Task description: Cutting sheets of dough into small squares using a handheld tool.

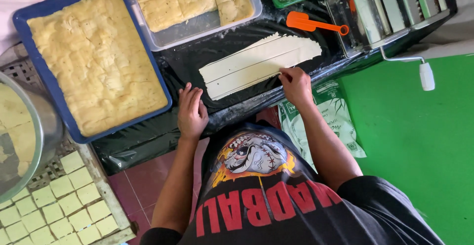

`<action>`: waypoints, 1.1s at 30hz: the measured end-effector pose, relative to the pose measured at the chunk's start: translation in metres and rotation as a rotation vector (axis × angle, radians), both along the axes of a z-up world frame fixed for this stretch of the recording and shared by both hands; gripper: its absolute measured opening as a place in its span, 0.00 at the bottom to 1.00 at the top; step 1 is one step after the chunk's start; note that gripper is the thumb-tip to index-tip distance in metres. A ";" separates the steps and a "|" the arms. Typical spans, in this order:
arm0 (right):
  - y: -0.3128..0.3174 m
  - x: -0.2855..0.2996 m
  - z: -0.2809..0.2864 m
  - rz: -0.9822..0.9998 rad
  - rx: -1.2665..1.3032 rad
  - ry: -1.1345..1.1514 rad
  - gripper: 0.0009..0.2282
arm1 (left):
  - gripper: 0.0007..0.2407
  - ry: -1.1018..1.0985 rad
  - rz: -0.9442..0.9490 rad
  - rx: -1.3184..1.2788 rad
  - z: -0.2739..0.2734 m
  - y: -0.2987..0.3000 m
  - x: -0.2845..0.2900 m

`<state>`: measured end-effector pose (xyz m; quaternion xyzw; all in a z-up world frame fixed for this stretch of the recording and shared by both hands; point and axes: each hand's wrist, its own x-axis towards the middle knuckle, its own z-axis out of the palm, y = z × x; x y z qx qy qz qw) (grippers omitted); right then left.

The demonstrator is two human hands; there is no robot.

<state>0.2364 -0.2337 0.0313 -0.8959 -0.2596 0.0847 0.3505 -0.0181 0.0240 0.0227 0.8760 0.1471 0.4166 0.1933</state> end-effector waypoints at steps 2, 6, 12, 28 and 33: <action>0.002 -0.002 0.004 -0.006 0.010 -0.001 0.08 | 0.12 0.000 0.005 0.005 -0.004 0.001 0.000; 0.004 -0.002 -0.002 -0.007 0.092 -0.071 0.06 | 0.11 -0.020 -0.002 -0.005 0.001 0.000 0.000; 0.013 -0.009 -0.002 0.026 0.152 -0.094 0.04 | 0.11 -0.015 0.002 0.003 0.001 0.002 0.001; 0.016 -0.026 0.000 -0.002 0.117 -0.092 0.06 | 0.11 -0.019 -0.017 -0.020 0.001 0.002 0.000; 0.010 -0.018 -0.021 0.087 0.100 -0.230 0.04 | 0.12 -0.027 -0.009 -0.013 0.001 0.002 0.000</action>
